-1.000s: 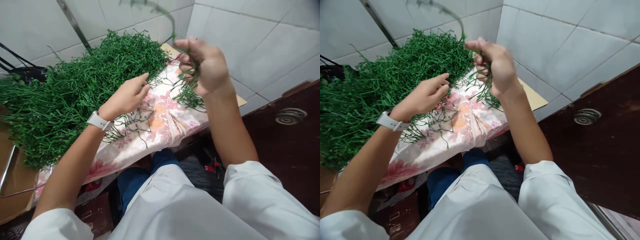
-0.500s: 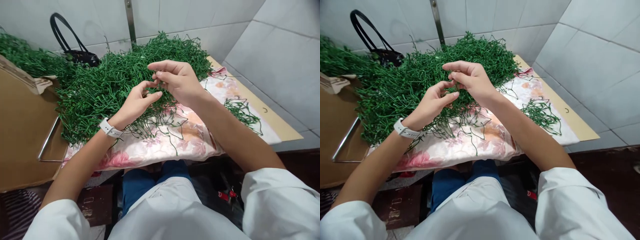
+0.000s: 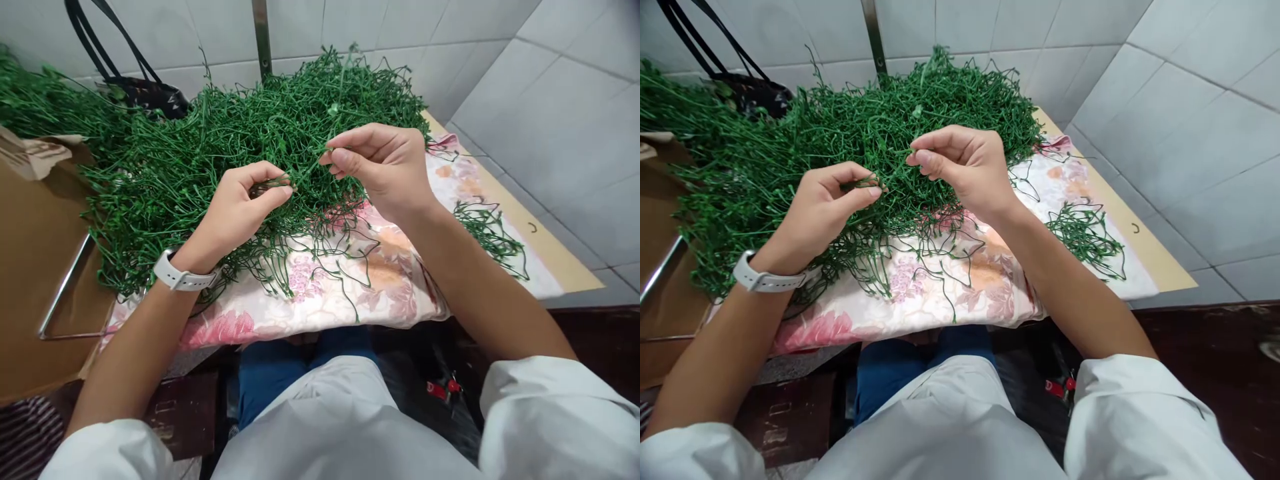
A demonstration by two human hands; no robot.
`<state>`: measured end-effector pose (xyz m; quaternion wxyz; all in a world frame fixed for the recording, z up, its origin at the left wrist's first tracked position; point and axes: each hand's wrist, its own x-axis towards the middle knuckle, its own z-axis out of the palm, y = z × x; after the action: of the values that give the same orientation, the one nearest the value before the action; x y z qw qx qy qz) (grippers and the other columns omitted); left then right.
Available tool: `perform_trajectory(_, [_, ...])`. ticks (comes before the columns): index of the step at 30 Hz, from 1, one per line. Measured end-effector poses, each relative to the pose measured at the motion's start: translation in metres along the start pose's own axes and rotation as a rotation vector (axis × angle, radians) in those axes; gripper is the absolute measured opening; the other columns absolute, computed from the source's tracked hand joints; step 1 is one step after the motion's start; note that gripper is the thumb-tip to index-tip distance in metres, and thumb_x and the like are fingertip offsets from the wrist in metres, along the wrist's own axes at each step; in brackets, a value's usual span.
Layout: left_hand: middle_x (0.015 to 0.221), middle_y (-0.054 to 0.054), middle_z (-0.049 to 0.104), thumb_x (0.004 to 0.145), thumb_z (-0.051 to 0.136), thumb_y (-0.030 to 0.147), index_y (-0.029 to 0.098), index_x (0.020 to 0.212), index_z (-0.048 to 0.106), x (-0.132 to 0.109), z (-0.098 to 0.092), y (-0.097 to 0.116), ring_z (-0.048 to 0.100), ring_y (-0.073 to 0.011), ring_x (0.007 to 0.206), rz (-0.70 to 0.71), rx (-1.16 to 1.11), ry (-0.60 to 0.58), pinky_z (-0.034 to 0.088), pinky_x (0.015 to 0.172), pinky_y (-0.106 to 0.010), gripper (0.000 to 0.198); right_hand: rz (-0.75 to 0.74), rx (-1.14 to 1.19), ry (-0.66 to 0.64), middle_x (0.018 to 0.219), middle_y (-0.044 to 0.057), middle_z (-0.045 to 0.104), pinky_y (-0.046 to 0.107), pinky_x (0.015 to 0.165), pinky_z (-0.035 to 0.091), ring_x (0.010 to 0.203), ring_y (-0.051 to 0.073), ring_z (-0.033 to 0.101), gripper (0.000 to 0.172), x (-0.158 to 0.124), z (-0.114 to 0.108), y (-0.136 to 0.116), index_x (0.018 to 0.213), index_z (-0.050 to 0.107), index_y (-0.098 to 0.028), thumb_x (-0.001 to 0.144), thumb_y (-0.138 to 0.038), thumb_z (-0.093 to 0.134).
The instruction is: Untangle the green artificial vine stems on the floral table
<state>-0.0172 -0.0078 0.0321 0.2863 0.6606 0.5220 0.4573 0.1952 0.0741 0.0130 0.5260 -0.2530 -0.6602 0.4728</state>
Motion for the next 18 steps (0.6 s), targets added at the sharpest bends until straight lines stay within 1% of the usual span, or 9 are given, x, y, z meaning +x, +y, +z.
perform_trajectory(3, [0.078, 0.000, 0.064, 0.080, 0.072, 0.026, 0.018, 0.080, 0.069, -0.001, -0.002, -0.002, 0.052, -0.0117, 0.072, -0.002, -0.076, -0.027, 0.042, 0.068, -0.027, 0.009, -0.028, -0.016, 0.002, 0.079, 0.004, 0.074, 0.031, 0.064, 0.056, 0.074, 0.016, 0.069, 0.042, -0.002, 0.000, -0.004, 0.084, 0.076, -0.024, 0.072, -0.060, 0.094])
perform_trajectory(5, [0.078, -0.001, 0.064, 0.080, 0.071, 0.025, 0.019, 0.079, 0.067, -0.002, -0.002, -0.002, 0.056, -0.0120, 0.074, -0.021, -0.160, -0.062, 0.046, 0.069, -0.026, 0.008, -0.051, -0.031, 0.018, 0.076, 0.004, 0.073, 0.032, 0.063, 0.055, 0.070, 0.016, 0.067, 0.043, -0.003, 0.000, -0.006, 0.083, 0.076, -0.024, 0.072, -0.061, 0.093])
perform_trajectory(9, [0.076, -0.002, 0.064, 0.078, 0.070, 0.023, 0.019, 0.077, 0.062, -0.004, -0.001, 0.005, 0.058, -0.0118, 0.069, -0.095, -0.291, -0.107, 0.047, 0.060, -0.024, 0.008, -0.073, -0.062, 0.079, 0.071, 0.002, 0.070, 0.034, 0.060, 0.052, 0.065, 0.017, 0.063, 0.045, -0.003, -0.001, -0.009, 0.079, 0.072, -0.026, 0.070, -0.065, 0.093])
perform_trajectory(12, [0.073, -0.002, 0.063, 0.076, 0.068, 0.021, 0.020, 0.075, 0.059, -0.005, -0.002, 0.011, 0.057, -0.0118, 0.064, -0.155, -0.327, -0.120, 0.047, 0.054, -0.023, 0.008, -0.074, -0.054, 0.106, 0.068, 0.002, 0.067, 0.033, 0.057, 0.049, 0.061, 0.016, 0.060, 0.043, -0.003, -0.006, -0.011, 0.079, 0.070, -0.026, 0.076, -0.065, 0.090])
perform_trajectory(14, [0.071, -0.001, 0.062, 0.074, 0.068, 0.020, 0.020, 0.074, 0.059, -0.005, -0.003, 0.011, 0.057, -0.0114, 0.063, -0.158, -0.353, -0.141, 0.048, 0.053, -0.023, 0.009, -0.044, -0.049, 0.069, 0.067, 0.002, 0.065, 0.033, 0.054, 0.047, 0.062, 0.018, 0.061, 0.041, -0.003, -0.011, -0.012, 0.083, 0.071, -0.027, 0.080, -0.064, 0.087])
perform_trajectory(16, [0.069, 0.000, 0.061, 0.074, 0.069, 0.019, 0.020, 0.074, 0.061, -0.006, -0.004, 0.010, 0.057, -0.0105, 0.062, -0.131, -0.374, -0.181, 0.048, 0.054, -0.022, 0.008, -0.003, -0.068, -0.007, 0.067, 0.002, 0.065, 0.033, 0.052, 0.046, 0.066, 0.020, 0.064, 0.040, -0.004, -0.015, -0.011, 0.089, 0.071, -0.028, 0.080, -0.064, 0.086])
perform_trajectory(18, [0.069, 0.000, 0.062, 0.076, 0.071, 0.019, 0.019, 0.076, 0.065, -0.007, -0.005, 0.008, 0.056, -0.0094, 0.062, -0.079, -0.364, -0.259, 0.047, 0.054, -0.021, 0.006, 0.006, -0.099, -0.081, 0.068, 0.002, 0.066, 0.032, 0.053, 0.047, 0.071, 0.021, 0.067, 0.042, -0.004, -0.016, -0.009, 0.096, 0.072, -0.028, 0.079, -0.062, 0.088])
